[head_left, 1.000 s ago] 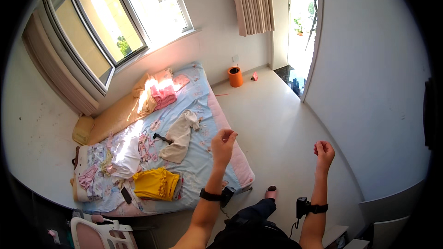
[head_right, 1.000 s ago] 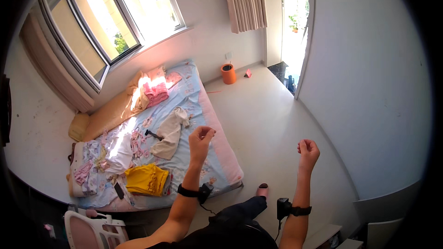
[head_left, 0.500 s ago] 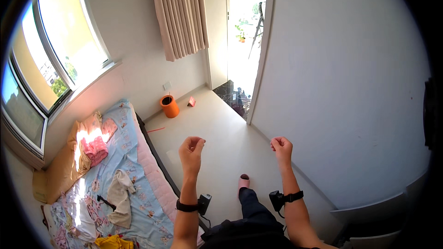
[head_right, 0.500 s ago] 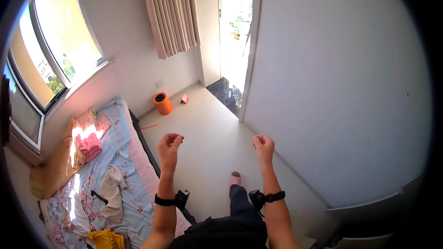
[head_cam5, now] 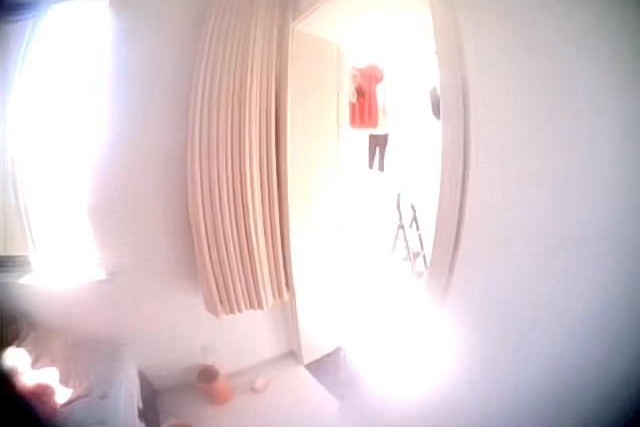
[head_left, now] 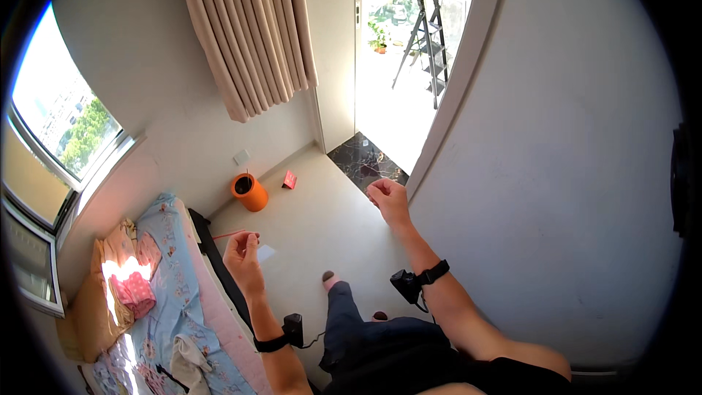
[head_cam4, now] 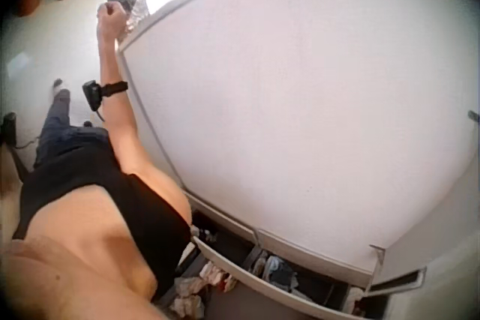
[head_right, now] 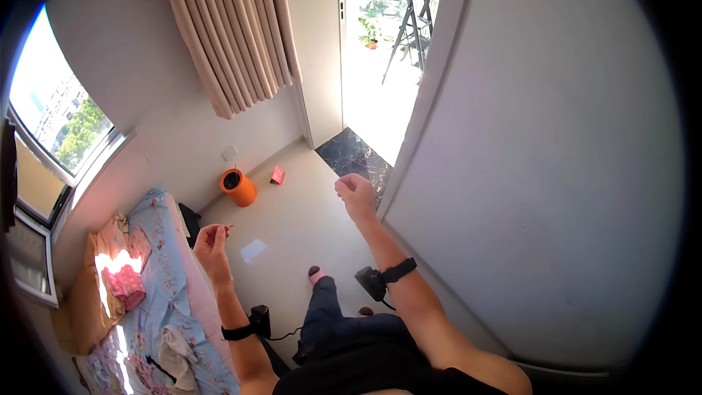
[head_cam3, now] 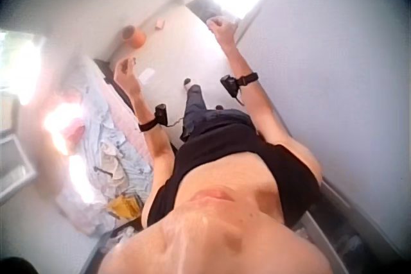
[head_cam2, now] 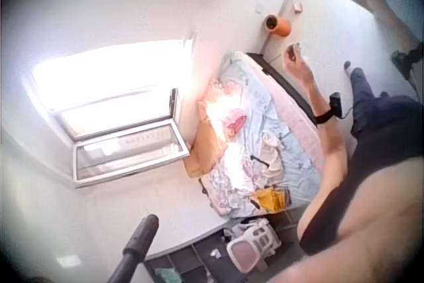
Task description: The person walks through a living room and bedroom to a balcony, removes a window screen, carries it back inside, and then returns to the balcony to install the screen into the window frame.
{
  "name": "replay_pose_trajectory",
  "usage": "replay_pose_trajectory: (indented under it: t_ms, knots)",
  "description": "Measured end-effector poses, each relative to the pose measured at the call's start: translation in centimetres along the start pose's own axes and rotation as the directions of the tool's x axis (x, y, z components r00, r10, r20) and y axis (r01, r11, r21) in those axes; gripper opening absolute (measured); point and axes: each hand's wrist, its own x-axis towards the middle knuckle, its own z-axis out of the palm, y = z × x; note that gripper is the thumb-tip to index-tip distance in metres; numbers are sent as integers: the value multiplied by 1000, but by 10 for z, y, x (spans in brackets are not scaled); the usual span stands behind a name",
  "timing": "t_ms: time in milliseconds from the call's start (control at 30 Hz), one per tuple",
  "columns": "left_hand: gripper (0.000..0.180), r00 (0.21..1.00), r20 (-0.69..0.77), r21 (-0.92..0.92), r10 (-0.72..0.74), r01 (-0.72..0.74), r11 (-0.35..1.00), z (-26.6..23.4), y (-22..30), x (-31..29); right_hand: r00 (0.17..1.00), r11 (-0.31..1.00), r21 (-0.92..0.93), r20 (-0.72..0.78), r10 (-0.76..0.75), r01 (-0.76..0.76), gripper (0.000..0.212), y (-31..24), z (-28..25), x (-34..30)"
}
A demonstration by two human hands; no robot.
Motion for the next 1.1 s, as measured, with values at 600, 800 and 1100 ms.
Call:
replay_pose_trajectory:
  t_ms: [600, 800, 1100]
  knots:
    - [7, 850, 525, -75, -53, 109, 991, 371, -84, 411, 885, 997, -46, -464, 40, -69, 18, 30, 32, 450]
    - [6, 792, 611, -78, -21, 86, 993, 510, -91, 480, 843, 1000, -10, -538, -11, 7, 17, 34, -22, 581]
    - [8, 731, 681, -53, 35, 1, 999, 726, -83, 556, 759, 1000, 12, -651, 11, -4, 14, 42, -152, 735]
